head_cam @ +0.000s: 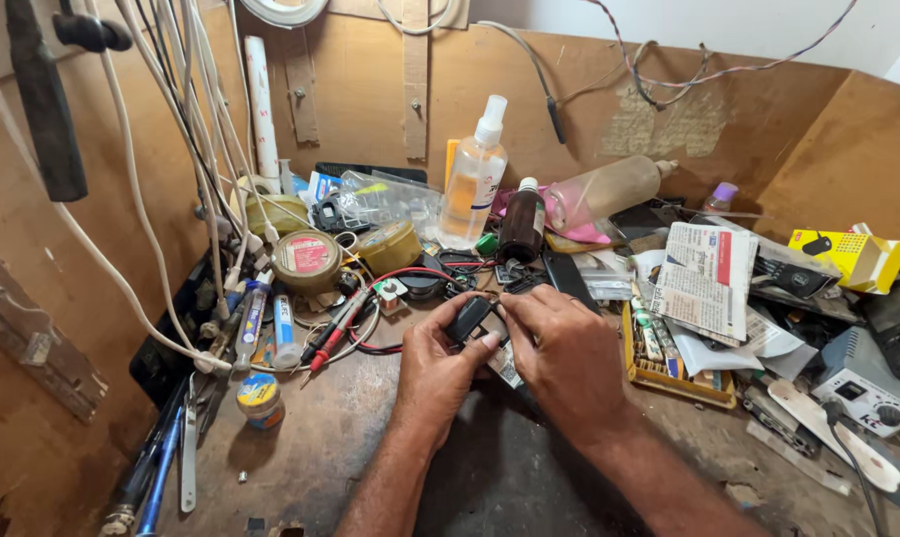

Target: The person uses a small flat tool to pry open the back cover of a black mobile phone. They carefully work the tool around the edges to release the clips, then lift the cover off to reveal the internal components.

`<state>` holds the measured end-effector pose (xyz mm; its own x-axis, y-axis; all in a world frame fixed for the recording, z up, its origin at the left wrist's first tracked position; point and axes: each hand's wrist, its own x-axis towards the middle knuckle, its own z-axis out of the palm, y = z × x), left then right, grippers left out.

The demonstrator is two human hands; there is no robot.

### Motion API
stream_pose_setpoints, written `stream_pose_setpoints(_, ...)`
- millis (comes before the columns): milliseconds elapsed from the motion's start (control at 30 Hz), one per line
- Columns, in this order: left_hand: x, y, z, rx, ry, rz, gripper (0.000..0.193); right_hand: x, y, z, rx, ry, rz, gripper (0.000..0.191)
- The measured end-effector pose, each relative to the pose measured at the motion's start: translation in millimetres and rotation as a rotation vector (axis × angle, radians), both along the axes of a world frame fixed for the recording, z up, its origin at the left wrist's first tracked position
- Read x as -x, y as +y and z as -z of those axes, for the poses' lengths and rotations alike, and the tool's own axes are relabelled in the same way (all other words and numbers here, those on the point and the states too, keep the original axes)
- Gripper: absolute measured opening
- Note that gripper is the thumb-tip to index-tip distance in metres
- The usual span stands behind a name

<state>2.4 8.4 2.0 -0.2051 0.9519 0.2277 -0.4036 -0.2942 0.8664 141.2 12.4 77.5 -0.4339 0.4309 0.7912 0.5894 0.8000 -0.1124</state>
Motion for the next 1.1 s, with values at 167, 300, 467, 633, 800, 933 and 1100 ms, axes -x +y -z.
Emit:
stream_pose_setpoints(167, -0.8, 0.4, -0.6, -0.021, -0.027, -0.004, 0.047, -4.5, 18.8, 7.8, 0.272, 0.137, -0.061, 0.014)
stream_pose_setpoints(300, -0.5, -1.3, -0.4, 0.009, -0.058, 0.024, 0.047, -15.4, 52.1, 0.0, 0.890, 0.265, -0.183, 0.020)
stream_pose_setpoints(467, 2.6, -2.4, -2.2, -0.026, -0.077, 0.053, 0.045, -24.9, 66.6, -2.8, 1.288, 0.380, -0.166, 0.020)
stream_pose_setpoints(633, 3.0, -2.4, -4.5, -0.021, -0.087, 0.077, 0.046, -23.0, 63.0, -1.9, 1.229, 0.380, -0.176, 0.021)
stream_pose_setpoints(800, 0.6, -3.5, -5.8, 0.032, -0.053, 0.015, 0.047, -17.3, 47.3, 7.1, 0.777, 0.297, -0.204, 0.017)
stream_pose_setpoints(933, 0.1, -4.2, -5.6, 0.038, -0.031, 0.011, 0.048, -8.8, 42.3, 10.1, 0.696, 0.373, -0.202, 0.015)
stream_pose_setpoints(1100, -0.1, -3.5, -4.7, -0.004, -0.039, 0.024, 0.051, -3.1, 40.2, 6.4, 0.671, 0.341, -0.168, 0.015)
